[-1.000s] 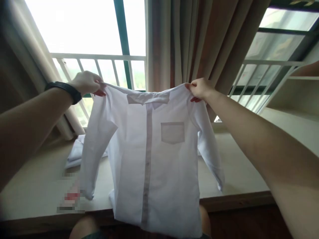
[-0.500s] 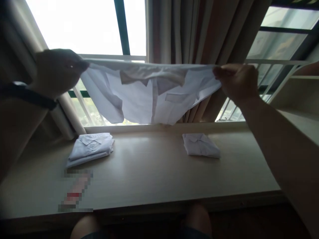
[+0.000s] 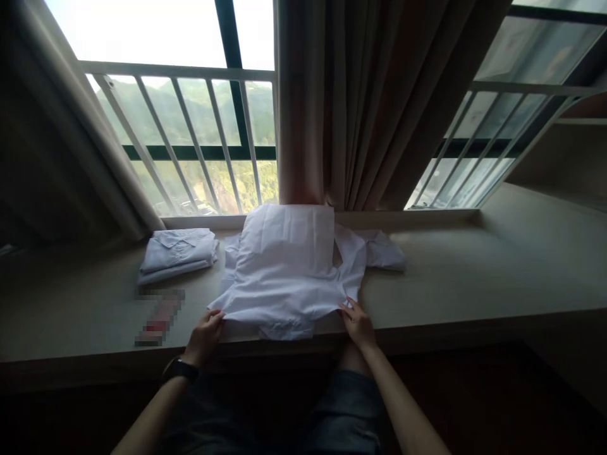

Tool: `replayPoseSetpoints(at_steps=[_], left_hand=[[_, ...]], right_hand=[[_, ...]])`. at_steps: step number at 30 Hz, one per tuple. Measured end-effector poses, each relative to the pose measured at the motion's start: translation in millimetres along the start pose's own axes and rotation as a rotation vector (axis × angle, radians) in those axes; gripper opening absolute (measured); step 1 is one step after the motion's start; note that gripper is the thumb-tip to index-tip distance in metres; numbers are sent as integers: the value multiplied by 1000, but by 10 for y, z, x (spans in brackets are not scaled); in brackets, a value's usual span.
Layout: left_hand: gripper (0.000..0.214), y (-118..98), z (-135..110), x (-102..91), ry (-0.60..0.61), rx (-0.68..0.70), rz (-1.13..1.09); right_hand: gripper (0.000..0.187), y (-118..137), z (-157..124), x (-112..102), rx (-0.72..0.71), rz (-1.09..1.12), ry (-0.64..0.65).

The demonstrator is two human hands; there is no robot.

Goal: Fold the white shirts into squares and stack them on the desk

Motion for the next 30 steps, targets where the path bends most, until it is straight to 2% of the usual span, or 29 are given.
replayPoseSetpoints(at_steps=[3, 8, 11, 14, 18, 21, 24, 26, 28, 30], left_hand=[[29, 119, -148, 106, 5, 19, 23], [31, 117, -346, -46, -98, 95, 19], [31, 145, -498, -83, -131, 113, 23], [31, 236, -604, -23, -82, 71, 21], [31, 348, -637, 46, 10, -47, -41], [31, 400, -624, -9, -20, -196, -190], [27, 555, -661, -5, -119, -513, -563], [23, 663, -717, 74, -250, -751, -931], [17, 715, -744, 165, -378, -935, -1238], [15, 704, -706, 219, -400, -1043, -1390]], right_hand=[[31, -238, -185, 221, -4, -75, 15], [34, -335, -487, 272, -104, -165, -59], [36, -369, -673, 291, -108, -207, -79], [37, -389, -786, 326, -84, -213, -46], [42, -354, -799, 336, -42, -189, 12], [45, -339, -757, 299, 22, -96, 45], [38, -399, -702, 216, 152, 107, 6], [33, -507, -672, 154, 307, 262, -89], [35, -624, -655, 131, 468, 413, -207], [40, -701, -638, 155, 578, 539, -317]])
Point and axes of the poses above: each hand's wrist, its own z-axis towards the middle knuckle, its own x-axis out of the palm, y = z × x, the point moved 8 cm from there along z, towards the middle knuckle, and after that the axes turned 1 degree about -z, right-handed, at the moved point
